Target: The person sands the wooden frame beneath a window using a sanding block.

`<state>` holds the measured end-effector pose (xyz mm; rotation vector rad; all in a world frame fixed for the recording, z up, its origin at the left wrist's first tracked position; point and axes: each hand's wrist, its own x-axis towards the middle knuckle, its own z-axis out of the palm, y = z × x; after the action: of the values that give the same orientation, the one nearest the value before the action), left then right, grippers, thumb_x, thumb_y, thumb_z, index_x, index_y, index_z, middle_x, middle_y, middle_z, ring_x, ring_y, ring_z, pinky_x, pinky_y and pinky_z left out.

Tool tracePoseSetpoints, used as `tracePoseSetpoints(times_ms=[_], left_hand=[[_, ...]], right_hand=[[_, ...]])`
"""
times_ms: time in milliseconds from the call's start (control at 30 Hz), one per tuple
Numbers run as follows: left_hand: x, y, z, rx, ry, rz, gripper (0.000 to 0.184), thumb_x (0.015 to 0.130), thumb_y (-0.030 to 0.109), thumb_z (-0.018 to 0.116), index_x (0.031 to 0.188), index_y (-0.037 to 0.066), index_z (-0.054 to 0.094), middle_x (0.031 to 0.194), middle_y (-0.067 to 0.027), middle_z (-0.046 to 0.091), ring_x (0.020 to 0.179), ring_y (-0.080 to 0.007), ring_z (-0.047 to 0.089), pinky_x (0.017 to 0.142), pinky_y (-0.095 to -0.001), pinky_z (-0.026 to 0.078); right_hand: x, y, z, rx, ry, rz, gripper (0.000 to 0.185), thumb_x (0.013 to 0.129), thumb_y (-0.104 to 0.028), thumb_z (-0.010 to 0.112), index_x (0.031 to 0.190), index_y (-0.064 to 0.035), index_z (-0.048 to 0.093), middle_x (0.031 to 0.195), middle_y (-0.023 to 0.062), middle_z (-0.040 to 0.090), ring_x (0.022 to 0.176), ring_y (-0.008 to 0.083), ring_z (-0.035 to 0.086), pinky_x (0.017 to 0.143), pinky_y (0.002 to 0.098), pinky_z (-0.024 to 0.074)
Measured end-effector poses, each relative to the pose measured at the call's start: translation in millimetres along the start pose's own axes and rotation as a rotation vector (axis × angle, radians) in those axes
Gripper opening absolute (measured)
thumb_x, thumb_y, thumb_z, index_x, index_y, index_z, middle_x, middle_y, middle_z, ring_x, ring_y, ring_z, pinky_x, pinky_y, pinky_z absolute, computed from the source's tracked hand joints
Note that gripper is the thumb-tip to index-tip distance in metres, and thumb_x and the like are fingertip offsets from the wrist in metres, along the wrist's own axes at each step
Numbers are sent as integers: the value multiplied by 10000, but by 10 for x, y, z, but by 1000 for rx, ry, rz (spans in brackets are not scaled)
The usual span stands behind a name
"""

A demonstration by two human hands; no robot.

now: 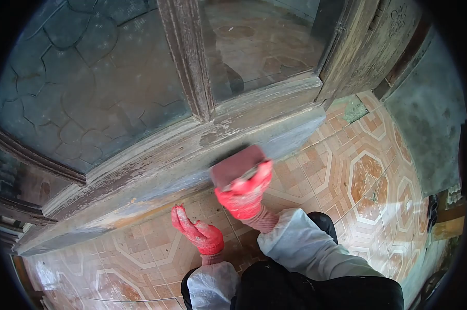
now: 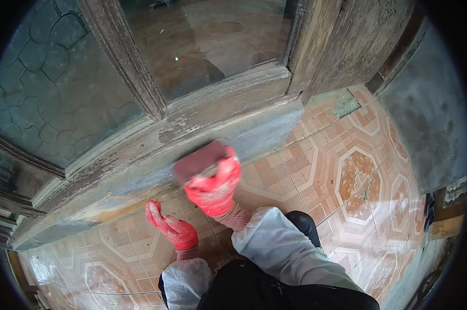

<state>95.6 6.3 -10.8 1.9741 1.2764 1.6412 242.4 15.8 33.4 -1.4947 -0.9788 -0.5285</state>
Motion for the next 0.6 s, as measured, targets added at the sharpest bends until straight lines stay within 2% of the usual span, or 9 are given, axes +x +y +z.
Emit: tracePoseSetpoints(times_ms=[67,100,133,233,333,400,433,567,600], left_hand=[[38,-29,-75,49,5,20,503,976,268,340,1336,-81,380,1337,-294,390,1226,-415,416,1039,-495,332],[30,-19,-102,2,42,-12,505,977,270,337,1337,-80,381,1345,-292,380,1224,-414,415,1038,-495,337],[16,-19,-128,-50,80,-52,507,978,273,333,1339,-79,381,1353,-290,370,1223,-413,414,1037,-496,342],[33,-100,-118,-62,104,-56,513,977,279,329,1346,-74,377,1368,-282,351,1228,-399,412,1039,-481,350],[69,-34,-33,-60,65,-56,518,975,282,329,1349,-73,373,1369,-280,349,1233,-390,411,1039,-471,351],[67,-1,28,-66,44,-37,519,972,281,332,1349,-73,373,1368,-278,348,1234,-387,410,1039,-467,351],[54,10,19,-71,18,-12,520,970,280,334,1349,-73,373,1368,-277,348,1236,-384,410,1039,-463,352],[11,6,-30,-12,22,-44,517,977,281,331,1353,-73,365,1372,-276,342,1228,-388,415,1032,-472,356],[2,-9,-61,3,40,-40,521,991,291,301,1370,-63,344,1373,-257,337,1207,-364,434,1028,-460,358]], right_hand=[[79,-58,-20,40,-65,-148,776,679,-389,770,1298,-131,379,1214,257,427,939,410,542,811,528,461],[148,25,-54,20,8,-233,818,668,-428,785,1303,-120,373,1189,262,434,903,393,554,785,504,472],[248,117,-96,-75,99,-78,866,653,-457,793,1314,-98,364,1147,229,463,897,365,557,773,492,477],[502,1028,-308,23,360,293,839,742,-495,725,1354,-52,361,935,72,541,720,211,568,634,382,501],[805,1399,-603,-395,445,246,664,857,-355,624,1410,-106,353,838,-24,552,526,59,467,485,209,400],[790,1246,-528,-535,467,234,613,896,-308,590,1429,-124,350,806,-56,555,461,8,434,435,152,367],[665,872,-320,-447,463,13,523,840,-316,653,1306,-174,462,947,36,524,715,131,503,587,290,437],[-52,-36,58,-128,-102,-338,498,644,-576,781,1029,-339,572,1237,217,444,1150,420,483,826,537,446],[-49,-64,43,-104,-128,-333,546,626,-622,769,1039,-322,575,1211,209,467,1122,411,506,810,511,456]])
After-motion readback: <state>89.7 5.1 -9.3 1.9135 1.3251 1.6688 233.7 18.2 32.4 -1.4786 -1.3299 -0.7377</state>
